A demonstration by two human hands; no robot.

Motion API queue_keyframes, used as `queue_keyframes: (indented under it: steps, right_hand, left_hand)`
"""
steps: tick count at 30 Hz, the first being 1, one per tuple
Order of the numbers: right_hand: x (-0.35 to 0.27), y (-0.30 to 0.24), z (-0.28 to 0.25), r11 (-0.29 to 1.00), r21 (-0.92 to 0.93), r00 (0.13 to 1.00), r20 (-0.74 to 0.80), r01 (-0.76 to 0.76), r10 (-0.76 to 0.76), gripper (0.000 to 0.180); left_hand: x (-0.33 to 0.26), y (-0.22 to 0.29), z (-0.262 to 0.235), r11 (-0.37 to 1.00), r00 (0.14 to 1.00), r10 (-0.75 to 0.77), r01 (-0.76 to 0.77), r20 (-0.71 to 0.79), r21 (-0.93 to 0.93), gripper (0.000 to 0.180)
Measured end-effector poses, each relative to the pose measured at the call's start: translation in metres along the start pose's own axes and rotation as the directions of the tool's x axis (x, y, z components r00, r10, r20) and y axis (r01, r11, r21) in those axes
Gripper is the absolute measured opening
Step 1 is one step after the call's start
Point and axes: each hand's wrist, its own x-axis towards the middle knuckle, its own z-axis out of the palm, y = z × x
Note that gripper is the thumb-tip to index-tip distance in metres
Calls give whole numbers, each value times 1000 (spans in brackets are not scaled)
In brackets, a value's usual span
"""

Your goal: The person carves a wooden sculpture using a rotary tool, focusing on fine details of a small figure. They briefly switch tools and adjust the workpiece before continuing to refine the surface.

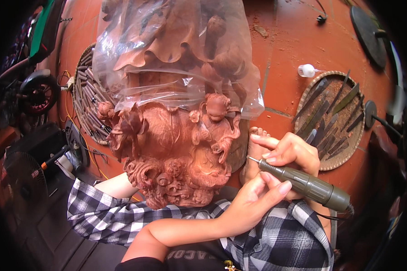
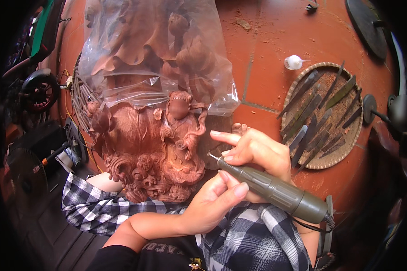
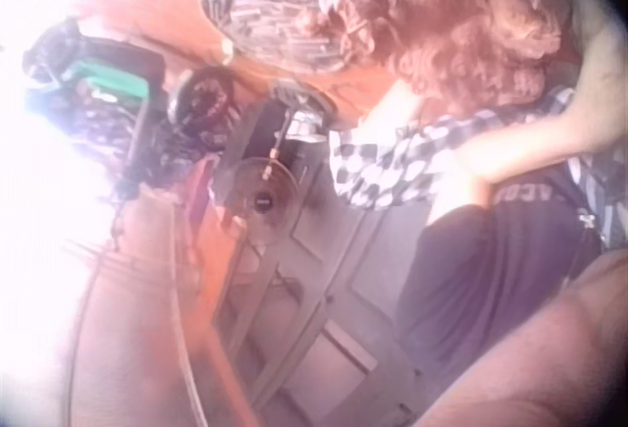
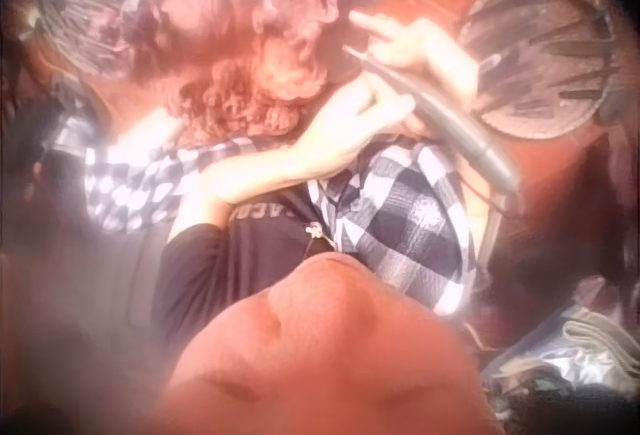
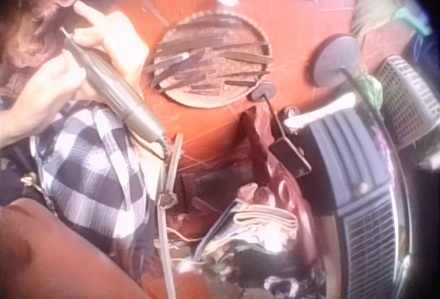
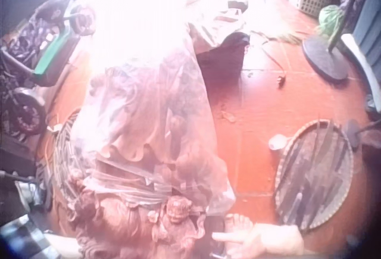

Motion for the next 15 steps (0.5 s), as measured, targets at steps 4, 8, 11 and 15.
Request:
queue_keyframes:
  steps: [4, 8, 11, 15]
  right_hand:
    - [8, 13, -2, 998, 58, 999, 30, -18, 16, 16]
    - [11, 24, -4, 997, 78, 999, 36, 2, -5, 18]
    - [10, 29, -9, 987, 138, 996, 56, -81, 74, 18]
    - [6, 25, -7, 964, 213, 987, 2, -160, 163, 18]
  left_hand:
    - [4, 7, -5, 998, 999, -31, 32, -31, 54, 27]
    - [10, 0, -7, 999, 999, -27, 26, -42, -39, 34]
    - [21, 1, 4, 986, 990, 68, -85, -122, -145, 21]
    - [19, 4, -1, 1000, 995, -5, 6, -97, 5, 30]
